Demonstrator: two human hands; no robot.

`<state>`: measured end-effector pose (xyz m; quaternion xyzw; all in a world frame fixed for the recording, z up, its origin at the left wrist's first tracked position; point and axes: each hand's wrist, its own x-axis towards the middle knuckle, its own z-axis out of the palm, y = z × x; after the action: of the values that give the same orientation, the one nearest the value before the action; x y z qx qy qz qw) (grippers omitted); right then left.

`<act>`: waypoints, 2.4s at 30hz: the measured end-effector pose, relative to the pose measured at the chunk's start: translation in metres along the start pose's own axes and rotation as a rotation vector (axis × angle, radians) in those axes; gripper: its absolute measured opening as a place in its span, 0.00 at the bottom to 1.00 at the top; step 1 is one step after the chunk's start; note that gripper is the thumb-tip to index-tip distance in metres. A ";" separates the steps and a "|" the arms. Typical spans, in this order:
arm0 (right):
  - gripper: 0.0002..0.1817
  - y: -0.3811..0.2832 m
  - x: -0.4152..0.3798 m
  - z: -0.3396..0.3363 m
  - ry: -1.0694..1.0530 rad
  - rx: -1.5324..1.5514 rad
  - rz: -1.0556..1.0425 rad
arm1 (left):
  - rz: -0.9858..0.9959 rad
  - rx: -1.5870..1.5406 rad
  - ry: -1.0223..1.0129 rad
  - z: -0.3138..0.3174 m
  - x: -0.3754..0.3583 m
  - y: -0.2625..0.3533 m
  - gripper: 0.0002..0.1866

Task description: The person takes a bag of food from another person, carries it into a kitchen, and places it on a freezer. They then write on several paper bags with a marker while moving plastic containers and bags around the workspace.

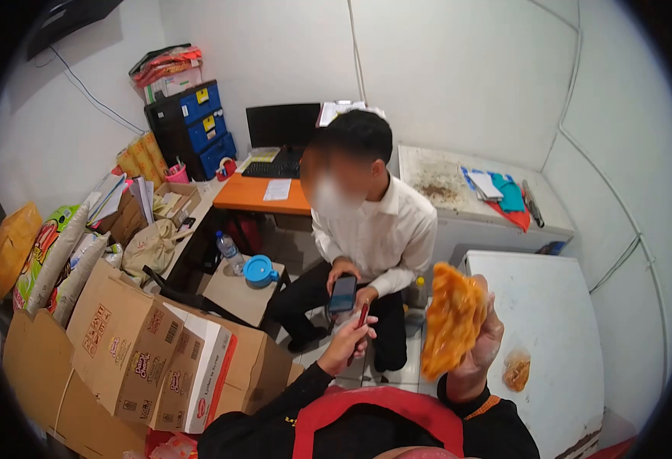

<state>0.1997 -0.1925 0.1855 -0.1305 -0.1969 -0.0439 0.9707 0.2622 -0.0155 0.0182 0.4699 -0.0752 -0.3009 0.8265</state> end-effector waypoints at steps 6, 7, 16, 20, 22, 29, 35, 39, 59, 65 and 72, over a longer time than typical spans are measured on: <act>0.07 -0.007 -0.014 0.075 0.025 -0.131 0.070 | -0.003 0.112 -0.003 0.002 0.010 -0.008 0.17; 0.15 -0.010 -0.021 0.083 0.081 -0.251 0.100 | -0.001 0.121 -0.006 0.002 0.010 -0.012 0.17; 0.29 -0.015 -0.039 0.106 0.012 -0.439 0.046 | 0.098 0.197 0.084 0.031 -0.008 -0.002 0.11; 0.24 -0.019 -0.040 0.106 -0.064 -0.414 -0.014 | 0.200 0.287 0.043 0.016 0.017 -0.010 0.11; 0.22 -0.022 -0.038 0.104 -0.097 -0.408 -0.053 | 0.215 0.306 0.025 0.007 0.025 -0.027 0.11; 0.14 -0.036 -0.037 0.095 -0.230 -0.364 -0.200 | -0.049 0.285 -0.006 0.028 0.005 -0.019 0.18; 0.09 -0.065 -0.053 0.086 -0.359 -0.363 -0.322 | -0.158 0.265 -0.105 0.050 0.007 -0.031 0.17; 0.10 -0.094 -0.077 0.077 -0.361 -0.437 -0.354 | -0.201 0.293 -0.177 0.075 0.013 -0.038 0.18; 0.06 -0.157 -0.269 0.043 -0.011 -0.892 -0.882 | -0.464 0.407 -0.572 0.217 0.095 -0.157 0.15; 0.08 -0.140 -0.269 0.039 0.039 -0.971 -0.916 | -0.420 0.423 -0.560 0.223 0.125 -0.164 0.14; 0.15 -0.141 -0.264 -0.003 0.458 -0.921 -1.189 | -0.425 0.453 -0.518 0.216 0.171 -0.177 0.12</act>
<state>-0.0608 -0.3201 0.1127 -0.3802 0.0094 -0.6589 0.6490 0.2367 -0.3380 -0.0362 0.5540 -0.2466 -0.5494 0.5749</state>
